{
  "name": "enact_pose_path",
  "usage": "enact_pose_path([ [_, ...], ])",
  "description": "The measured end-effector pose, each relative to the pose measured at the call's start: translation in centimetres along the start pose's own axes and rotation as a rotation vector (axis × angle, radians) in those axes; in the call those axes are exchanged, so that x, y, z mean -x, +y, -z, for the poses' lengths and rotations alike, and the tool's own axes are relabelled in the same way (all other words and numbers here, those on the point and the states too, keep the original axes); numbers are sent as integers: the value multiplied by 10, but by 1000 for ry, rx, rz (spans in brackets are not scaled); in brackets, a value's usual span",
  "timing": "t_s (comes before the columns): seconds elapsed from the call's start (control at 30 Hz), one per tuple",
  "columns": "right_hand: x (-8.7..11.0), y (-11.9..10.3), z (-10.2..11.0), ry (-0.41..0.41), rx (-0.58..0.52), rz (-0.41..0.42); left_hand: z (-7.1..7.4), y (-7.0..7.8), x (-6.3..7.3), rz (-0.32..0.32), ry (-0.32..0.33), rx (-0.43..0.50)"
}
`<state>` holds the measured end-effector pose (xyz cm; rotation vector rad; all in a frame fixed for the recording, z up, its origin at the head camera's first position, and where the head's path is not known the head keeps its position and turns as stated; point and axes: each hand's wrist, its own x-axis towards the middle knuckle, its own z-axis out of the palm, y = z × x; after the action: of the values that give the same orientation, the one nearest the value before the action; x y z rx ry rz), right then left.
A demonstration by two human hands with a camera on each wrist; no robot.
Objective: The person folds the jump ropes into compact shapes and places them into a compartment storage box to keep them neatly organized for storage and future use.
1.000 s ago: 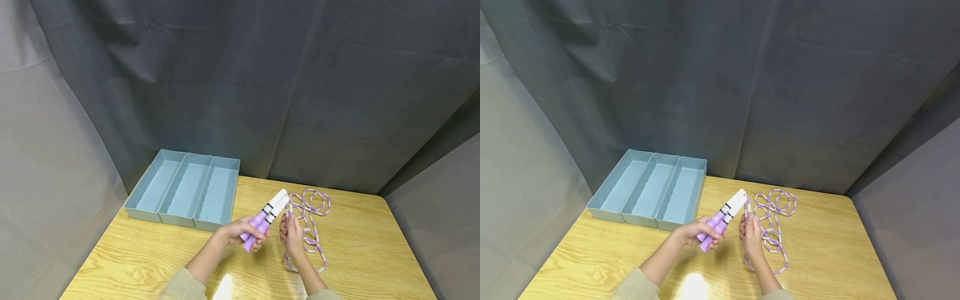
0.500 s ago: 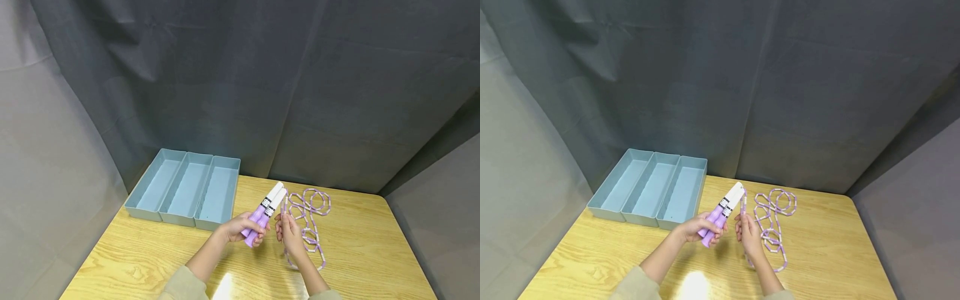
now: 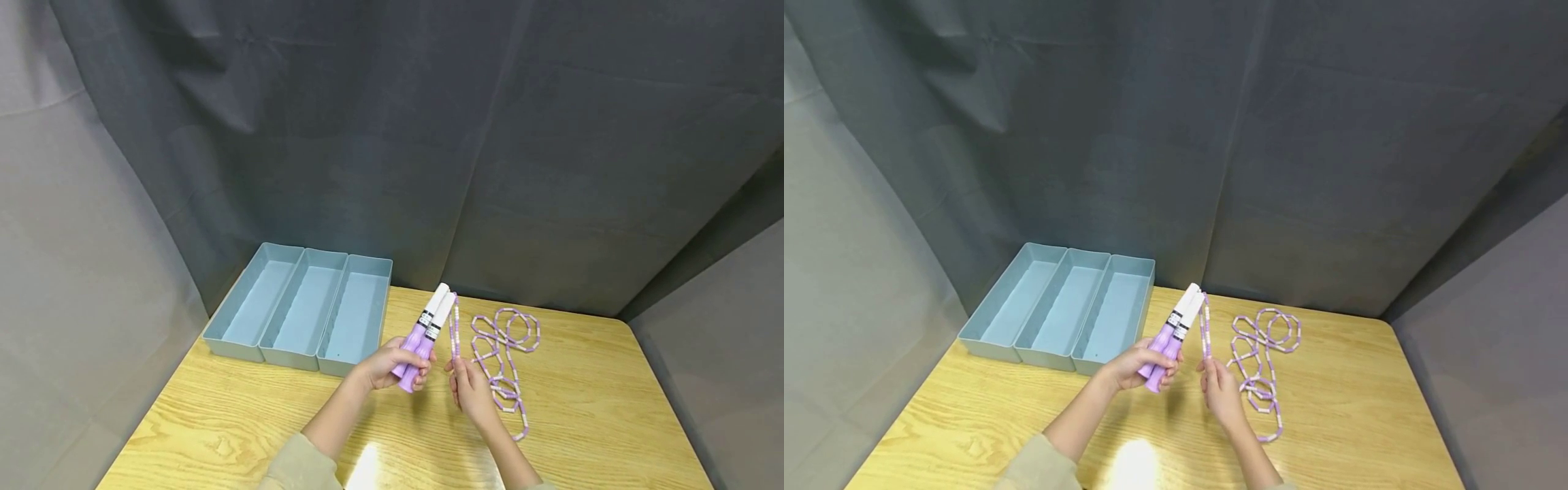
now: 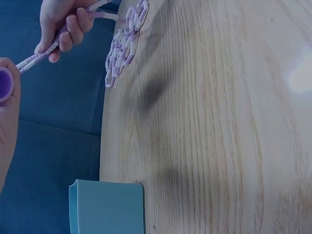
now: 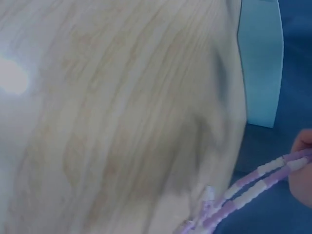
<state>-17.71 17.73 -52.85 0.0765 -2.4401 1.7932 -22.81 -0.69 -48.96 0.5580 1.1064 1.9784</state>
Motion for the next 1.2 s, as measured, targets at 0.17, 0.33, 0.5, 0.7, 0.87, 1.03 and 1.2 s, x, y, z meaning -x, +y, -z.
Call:
enact_pose_path([
  [0.17,5,-12,2,-78,161,-49,2,-3,-2,-22,75,-15],
  [0.33,8,-18,5,-139,234,-47,4,-4,-2,-40,174,-20],
  [0.5,11,-22,4,-170,249,-51,5,-5,-3,-39,229,-12],
  [0.7,14,-30,2,-198,248,-65,7,-6,-4,-35,298,-31],
  [0.87,16,-41,4,-255,233,-61,9,-8,-6,-36,324,-47],
  [1.03,17,-50,8,-318,240,-35,10,-9,-5,-39,350,-67],
  [1.2,19,-54,11,-387,249,-19,12,-9,-5,-40,371,-81],
])
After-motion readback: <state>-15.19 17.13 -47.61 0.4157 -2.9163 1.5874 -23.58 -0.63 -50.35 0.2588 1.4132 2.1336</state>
